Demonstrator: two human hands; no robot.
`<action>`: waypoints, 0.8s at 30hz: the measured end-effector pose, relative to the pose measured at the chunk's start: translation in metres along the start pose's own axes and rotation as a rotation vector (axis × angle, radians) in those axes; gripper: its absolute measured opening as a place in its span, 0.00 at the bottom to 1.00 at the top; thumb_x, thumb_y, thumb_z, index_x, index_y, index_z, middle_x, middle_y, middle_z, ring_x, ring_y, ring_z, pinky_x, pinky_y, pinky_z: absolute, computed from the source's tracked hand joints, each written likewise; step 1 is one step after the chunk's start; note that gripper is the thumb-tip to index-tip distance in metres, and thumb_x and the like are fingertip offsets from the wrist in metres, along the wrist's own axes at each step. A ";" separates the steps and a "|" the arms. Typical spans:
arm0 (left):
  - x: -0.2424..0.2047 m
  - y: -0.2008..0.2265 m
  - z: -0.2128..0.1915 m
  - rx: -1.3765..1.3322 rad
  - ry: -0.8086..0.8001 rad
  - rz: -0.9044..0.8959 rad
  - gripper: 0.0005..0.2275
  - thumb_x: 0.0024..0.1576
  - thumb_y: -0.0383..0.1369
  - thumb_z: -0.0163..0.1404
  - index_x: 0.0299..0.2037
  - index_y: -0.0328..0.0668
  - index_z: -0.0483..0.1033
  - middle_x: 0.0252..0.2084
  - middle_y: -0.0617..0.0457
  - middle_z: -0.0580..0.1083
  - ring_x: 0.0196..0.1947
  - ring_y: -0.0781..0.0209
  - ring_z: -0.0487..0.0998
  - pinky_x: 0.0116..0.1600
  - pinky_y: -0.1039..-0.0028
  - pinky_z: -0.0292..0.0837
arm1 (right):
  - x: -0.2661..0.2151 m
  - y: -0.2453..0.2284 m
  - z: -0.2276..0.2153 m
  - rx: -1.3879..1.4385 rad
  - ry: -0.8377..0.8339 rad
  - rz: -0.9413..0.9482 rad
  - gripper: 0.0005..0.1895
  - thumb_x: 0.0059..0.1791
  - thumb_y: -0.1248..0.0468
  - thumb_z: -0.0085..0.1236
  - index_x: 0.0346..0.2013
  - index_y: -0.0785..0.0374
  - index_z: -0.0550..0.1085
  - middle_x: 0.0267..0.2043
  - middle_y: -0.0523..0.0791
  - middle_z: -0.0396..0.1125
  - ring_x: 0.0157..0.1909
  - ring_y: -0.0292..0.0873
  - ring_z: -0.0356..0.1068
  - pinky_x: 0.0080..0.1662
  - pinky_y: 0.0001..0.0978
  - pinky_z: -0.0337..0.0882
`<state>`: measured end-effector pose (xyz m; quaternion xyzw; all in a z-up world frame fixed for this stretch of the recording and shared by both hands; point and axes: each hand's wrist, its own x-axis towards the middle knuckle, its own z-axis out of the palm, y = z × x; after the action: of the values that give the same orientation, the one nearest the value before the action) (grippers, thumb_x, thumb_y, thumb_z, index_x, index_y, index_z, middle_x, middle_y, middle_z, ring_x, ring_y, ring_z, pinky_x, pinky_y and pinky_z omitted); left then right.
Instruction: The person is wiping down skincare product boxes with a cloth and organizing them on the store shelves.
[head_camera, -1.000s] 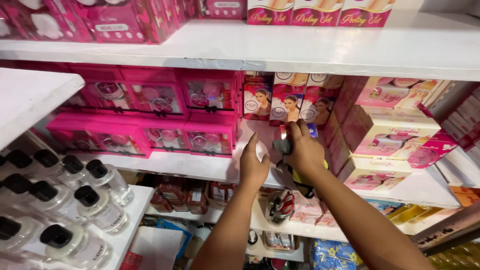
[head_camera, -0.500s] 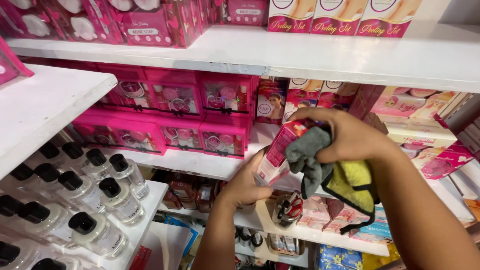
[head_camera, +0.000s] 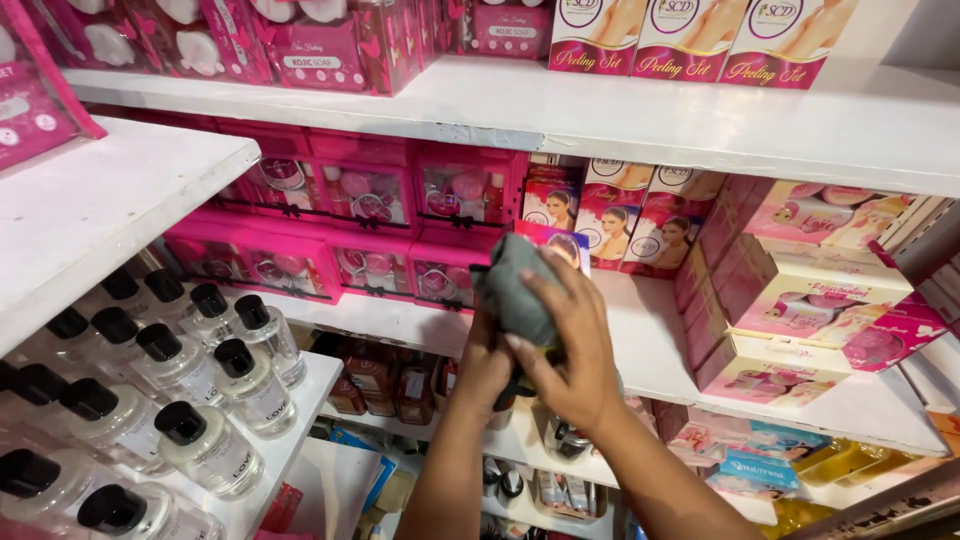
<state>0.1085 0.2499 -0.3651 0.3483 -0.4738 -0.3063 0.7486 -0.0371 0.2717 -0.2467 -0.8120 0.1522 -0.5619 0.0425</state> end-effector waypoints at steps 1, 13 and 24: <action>-0.005 0.003 0.000 0.002 0.000 -0.001 0.28 0.61 0.28 0.50 0.73 0.40 0.55 0.66 0.53 0.68 0.63 0.68 0.71 0.66 0.76 0.67 | 0.000 0.007 0.001 0.002 0.001 0.001 0.37 0.44 0.57 0.66 0.67 0.60 0.65 0.72 0.55 0.59 0.74 0.58 0.57 0.73 0.52 0.55; -0.019 0.020 -0.006 -0.287 -0.146 -0.293 0.38 0.52 0.23 0.50 0.76 0.43 0.48 0.63 0.52 0.71 0.56 0.59 0.74 0.57 0.70 0.72 | 0.000 0.053 0.010 -0.093 0.157 0.095 0.34 0.43 0.68 0.61 0.64 0.62 0.64 0.68 0.57 0.61 0.69 0.62 0.62 0.69 0.52 0.62; -0.015 0.079 0.002 -0.026 -0.223 -0.298 0.35 0.48 0.23 0.50 0.71 0.39 0.55 0.63 0.50 0.70 0.60 0.61 0.72 0.60 0.72 0.68 | 0.037 0.079 -0.002 0.099 0.069 0.005 0.40 0.43 0.59 0.71 0.65 0.63 0.61 0.65 0.55 0.62 0.66 0.57 0.65 0.65 0.47 0.66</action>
<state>0.1116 0.3066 -0.3074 0.3689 -0.4929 -0.4567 0.6421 -0.0428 0.1857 -0.2318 -0.7886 0.1278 -0.5964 0.0788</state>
